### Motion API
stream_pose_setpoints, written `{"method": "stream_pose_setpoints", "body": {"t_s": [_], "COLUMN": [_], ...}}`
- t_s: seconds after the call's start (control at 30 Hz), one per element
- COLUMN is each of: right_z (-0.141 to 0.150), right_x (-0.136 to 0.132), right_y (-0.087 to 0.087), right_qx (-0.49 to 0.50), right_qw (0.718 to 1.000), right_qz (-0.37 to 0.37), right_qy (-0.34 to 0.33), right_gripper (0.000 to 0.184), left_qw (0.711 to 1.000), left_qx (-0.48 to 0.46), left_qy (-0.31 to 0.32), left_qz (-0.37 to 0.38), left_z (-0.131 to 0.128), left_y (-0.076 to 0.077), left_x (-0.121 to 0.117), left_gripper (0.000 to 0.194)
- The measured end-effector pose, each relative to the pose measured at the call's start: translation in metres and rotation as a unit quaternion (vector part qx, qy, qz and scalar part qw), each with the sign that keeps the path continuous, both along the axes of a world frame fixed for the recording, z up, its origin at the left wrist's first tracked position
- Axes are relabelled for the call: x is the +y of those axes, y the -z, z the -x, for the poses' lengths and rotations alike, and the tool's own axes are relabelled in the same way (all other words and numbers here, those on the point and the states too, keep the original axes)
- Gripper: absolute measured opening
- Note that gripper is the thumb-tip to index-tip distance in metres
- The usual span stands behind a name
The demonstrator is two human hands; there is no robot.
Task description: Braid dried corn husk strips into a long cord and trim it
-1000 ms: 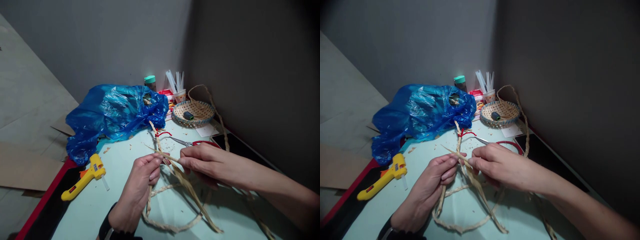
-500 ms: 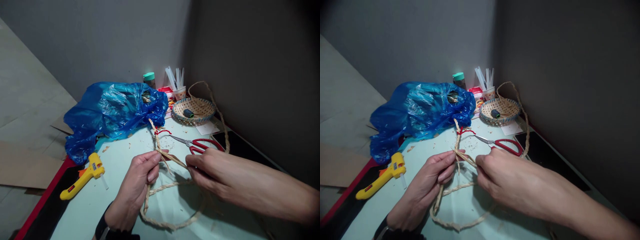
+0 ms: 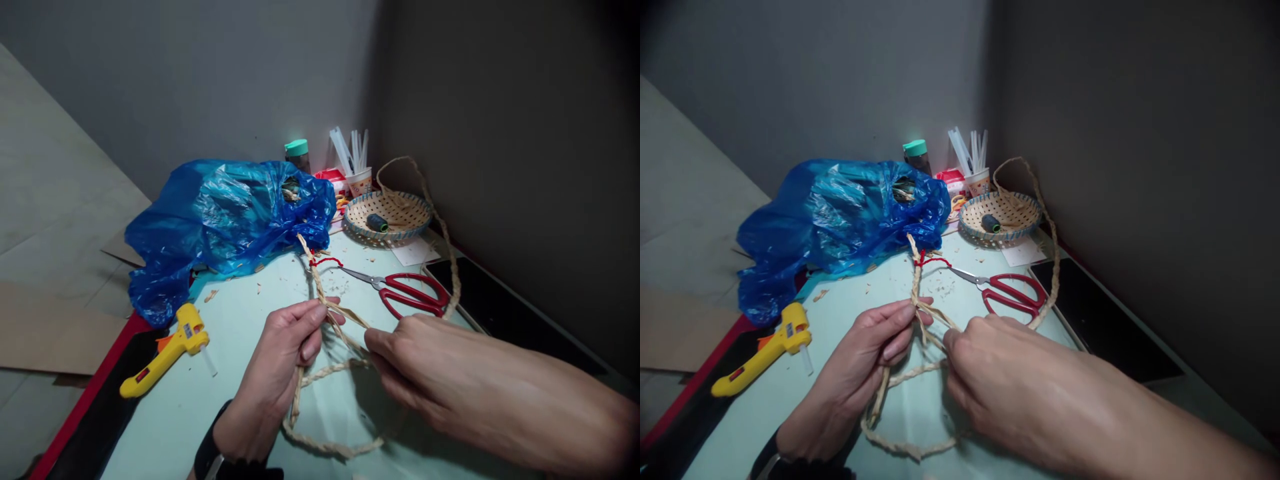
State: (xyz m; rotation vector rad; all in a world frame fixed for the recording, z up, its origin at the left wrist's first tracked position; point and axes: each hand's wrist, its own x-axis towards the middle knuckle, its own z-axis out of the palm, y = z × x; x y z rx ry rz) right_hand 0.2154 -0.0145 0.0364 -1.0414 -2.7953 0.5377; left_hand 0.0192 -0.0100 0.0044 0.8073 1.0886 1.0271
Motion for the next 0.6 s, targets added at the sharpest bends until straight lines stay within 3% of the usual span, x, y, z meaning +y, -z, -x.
{"method": "stream_pose_setpoints", "body": {"t_s": [0.17,0.3,0.4,0.5,0.6], "right_z": [-0.001,-0.003,-0.003,0.003,0.011], "right_x": [-0.003,0.003,0.019,0.037,0.045], "right_y": [0.0,-0.014,-0.021,-0.012,0.008], "right_qx": [-0.033,-0.027,0.029,0.129,0.181], "right_qw": [0.999,0.997,0.994,0.98,0.96], "right_qz": [0.033,0.069,0.081,0.087,0.199], "right_qy": [0.011,0.008,0.061,0.126,0.072], "right_gripper": [0.021,0.03,0.038,0.038,0.034], "left_qw": [1.0,0.999,0.999,0.999,0.999], "left_qx": [0.006,0.027,0.028,0.02,0.019], "left_qy": [0.004,0.005,0.01,0.029,0.037], "left_qz": [0.005,-0.016,-0.017,-0.022,-0.032], "left_z": [0.0,0.003,0.004,0.004,0.004], "left_y": [0.001,0.001,0.0,0.002,0.006], "left_x": [0.001,0.0,0.0,0.0,0.001], "left_gripper": [0.02,0.021,0.021,0.022,0.025]}}
